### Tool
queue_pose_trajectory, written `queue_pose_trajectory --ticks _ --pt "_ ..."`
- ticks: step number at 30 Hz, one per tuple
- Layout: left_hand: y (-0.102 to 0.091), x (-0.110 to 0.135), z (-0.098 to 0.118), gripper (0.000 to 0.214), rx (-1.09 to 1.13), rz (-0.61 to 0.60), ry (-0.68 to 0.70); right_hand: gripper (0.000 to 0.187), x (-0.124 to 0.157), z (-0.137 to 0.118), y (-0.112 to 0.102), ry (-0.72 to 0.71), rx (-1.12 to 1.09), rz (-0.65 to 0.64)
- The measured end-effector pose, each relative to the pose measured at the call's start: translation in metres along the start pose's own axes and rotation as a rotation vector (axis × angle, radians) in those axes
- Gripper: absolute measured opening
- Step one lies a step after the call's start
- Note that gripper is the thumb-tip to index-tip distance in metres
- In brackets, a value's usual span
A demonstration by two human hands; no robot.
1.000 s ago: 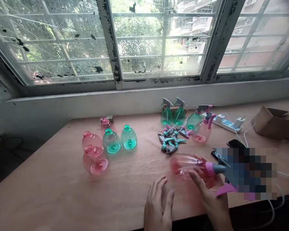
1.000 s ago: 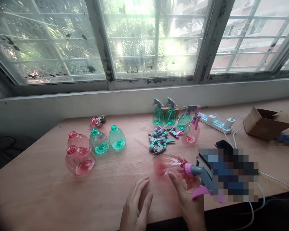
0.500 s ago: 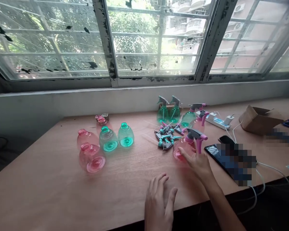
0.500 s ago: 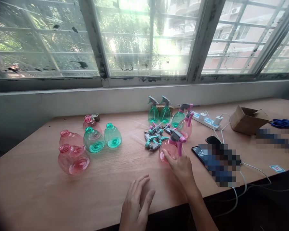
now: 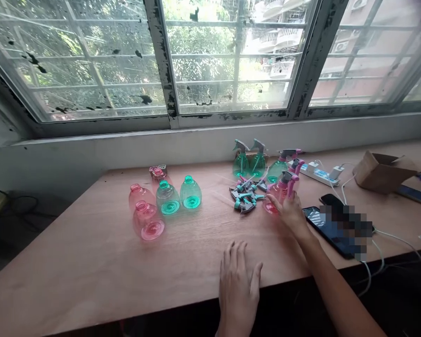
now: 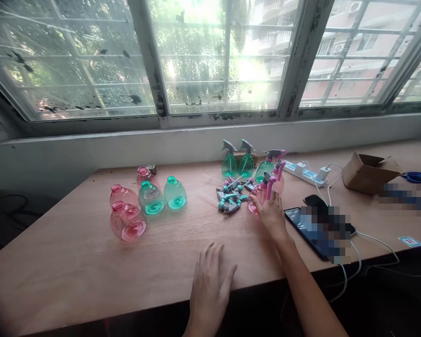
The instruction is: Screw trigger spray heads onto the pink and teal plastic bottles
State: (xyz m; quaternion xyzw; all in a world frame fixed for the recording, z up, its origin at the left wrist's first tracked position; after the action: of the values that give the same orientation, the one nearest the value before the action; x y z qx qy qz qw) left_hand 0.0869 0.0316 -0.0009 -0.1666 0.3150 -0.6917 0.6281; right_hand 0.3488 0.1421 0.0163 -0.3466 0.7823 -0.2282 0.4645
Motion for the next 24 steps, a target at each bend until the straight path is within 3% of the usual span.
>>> queue_pose_trajectory --ticks 3,7,8,9,13,15,17,19,24 --pt "-0.005 -0.001 -0.008 0.051 0.061 0.104 -0.026 0.097 -0.005 0.005 0.008 0.002 0.028 0.017" --pt "-0.026 -0.010 -0.042 0.060 0.548 0.037 -0.225 0.093 -0.013 0.007 0.015 -0.027 0.046 0.035" --pt "-0.043 -0.011 -0.053 0.060 0.658 0.098 -0.284 0.092 -0.015 0.007 0.016 -0.036 0.048 0.037" --pt "-0.069 -0.011 -0.062 0.061 0.694 0.235 -0.299 0.092 -0.017 0.006 0.018 -0.044 0.050 0.038" --pt "-0.184 0.000 -0.076 0.074 0.521 0.823 -0.168 0.094 -0.020 0.006 0.022 -0.054 0.058 0.034" --pt "-0.216 -0.008 -0.088 0.105 0.379 0.914 -0.254 0.093 -0.020 0.006 0.024 -0.055 0.060 0.031" --pt "-0.231 -0.027 -0.106 0.125 0.312 0.894 -0.374 0.092 -0.020 0.006 0.024 -0.055 0.064 0.028" --pt "-0.236 -0.048 -0.117 0.130 0.268 0.844 -0.367 0.094 -0.020 0.006 0.025 -0.049 0.071 0.024" --pt "-0.227 -0.068 -0.132 0.105 0.148 0.853 -0.366 0.086 -0.020 0.005 0.025 -0.051 0.088 0.001"
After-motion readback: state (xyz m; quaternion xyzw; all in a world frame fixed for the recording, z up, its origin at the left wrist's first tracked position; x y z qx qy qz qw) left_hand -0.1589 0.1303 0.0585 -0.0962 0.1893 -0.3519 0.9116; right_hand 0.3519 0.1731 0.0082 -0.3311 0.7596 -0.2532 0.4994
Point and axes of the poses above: each hand's wrist, its own x-axis away from the middle knuckle, its own y-axis out of the palm, z = x × y, the point moved 9 cm from there along -x, towards the middle knuckle, and after that the axes turned 9 degrees about -y, right-handed, at the moved point
